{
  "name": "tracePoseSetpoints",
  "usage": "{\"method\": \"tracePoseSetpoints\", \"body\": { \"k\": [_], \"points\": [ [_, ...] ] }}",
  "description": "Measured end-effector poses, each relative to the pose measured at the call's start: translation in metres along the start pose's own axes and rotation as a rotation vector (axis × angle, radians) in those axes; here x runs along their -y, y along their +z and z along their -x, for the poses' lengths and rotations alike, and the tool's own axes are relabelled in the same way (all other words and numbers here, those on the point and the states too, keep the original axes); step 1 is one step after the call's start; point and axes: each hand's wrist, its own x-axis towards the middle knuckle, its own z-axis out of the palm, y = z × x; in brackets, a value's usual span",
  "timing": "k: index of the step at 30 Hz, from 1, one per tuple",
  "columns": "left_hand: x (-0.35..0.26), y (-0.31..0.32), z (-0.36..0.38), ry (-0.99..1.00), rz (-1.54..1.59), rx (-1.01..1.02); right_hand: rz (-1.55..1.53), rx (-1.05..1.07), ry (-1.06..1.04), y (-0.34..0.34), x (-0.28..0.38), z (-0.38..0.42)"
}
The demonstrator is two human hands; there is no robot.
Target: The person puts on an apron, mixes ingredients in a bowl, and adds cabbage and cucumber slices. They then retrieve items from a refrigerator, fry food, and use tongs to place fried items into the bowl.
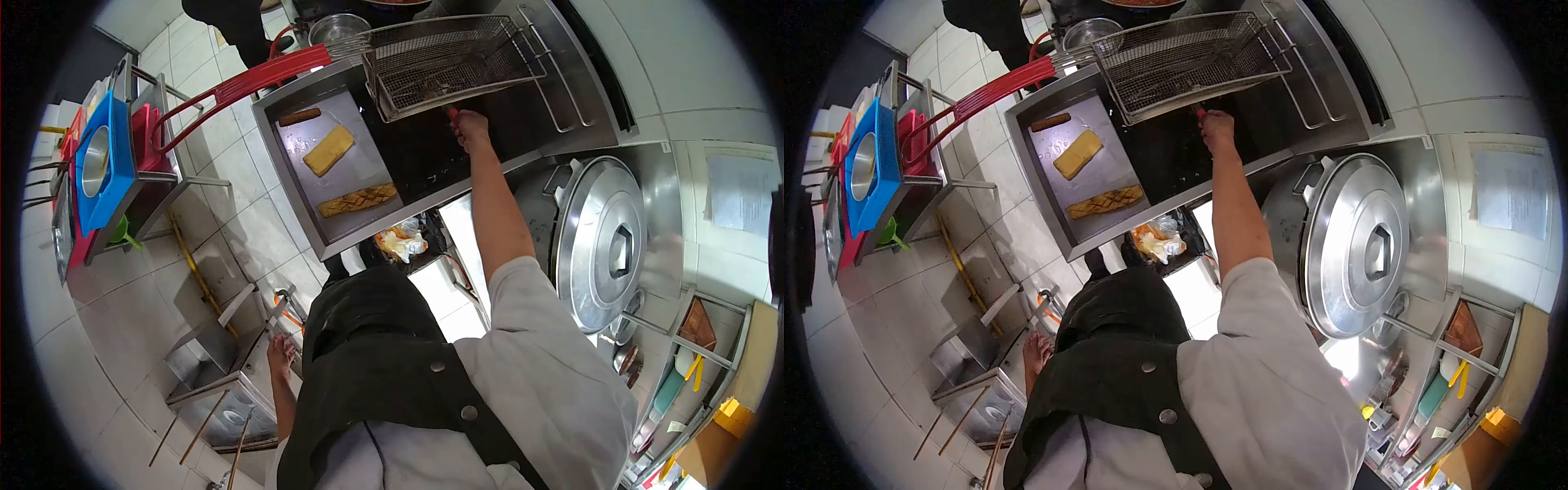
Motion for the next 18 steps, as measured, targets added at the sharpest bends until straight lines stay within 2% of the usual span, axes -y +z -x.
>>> {"method": "tracePoseSetpoints", "body": {
  "k": [1, 3, 5, 7, 8, 9, 11, 12, 13, 16, 17, 18],
  "points": [
    [-0.001, -0.001, 0.003, -0.007, -0.012, 0.007, -0.002, 0.004, 0.004, 0.003, -0.006, -0.009],
    [-0.003, -0.002, 0.006, -0.010, -0.028, 0.013, 0.257, -0.120, -0.152, 0.003, -0.014, -0.021],
    [-0.002, 0.000, 0.004, -0.075, 0.000, -0.067, 0.604, -0.178, -0.450, -0.015, -0.013, 0.008],
    [0.002, -0.003, -0.001, -0.076, 0.051, -0.049, 0.743, -0.144, -0.520, -0.031, 0.004, 0.078],
    [0.012, -0.006, -0.009, -0.089, 0.054, 0.010, 0.739, -0.076, -0.565, -0.047, -0.006, 0.088],
    [0.024, -0.007, -0.015, -0.105, 0.056, 0.069, 0.745, -0.019, -0.579, -0.061, -0.014, 0.105],
    [0.035, 0.000, -0.021, -0.059, -0.032, 0.016, 0.769, 0.052, -0.592, -0.080, -0.023, 0.144],
    [0.036, 0.002, -0.025, -0.075, -0.026, 0.086, 0.784, 0.064, -0.593, -0.084, -0.023, 0.160],
    [0.029, 0.006, -0.025, -0.088, -0.024, 0.160, 0.783, 0.065, -0.597, -0.086, -0.026, 0.167],
    [0.005, 0.021, -0.030, -0.058, -0.092, 0.142, 0.867, 0.015, -0.607, -0.085, -0.023, 0.177],
    [-0.003, 0.026, -0.031, -0.048, -0.161, 0.115, 0.956, -0.004, -0.645, -0.078, -0.019, 0.175],
    [0.002, 0.018, -0.058, -0.024, -0.149, 0.181, 1.046, -0.023, -0.682, -0.070, -0.015, 0.172]
  ]
}}
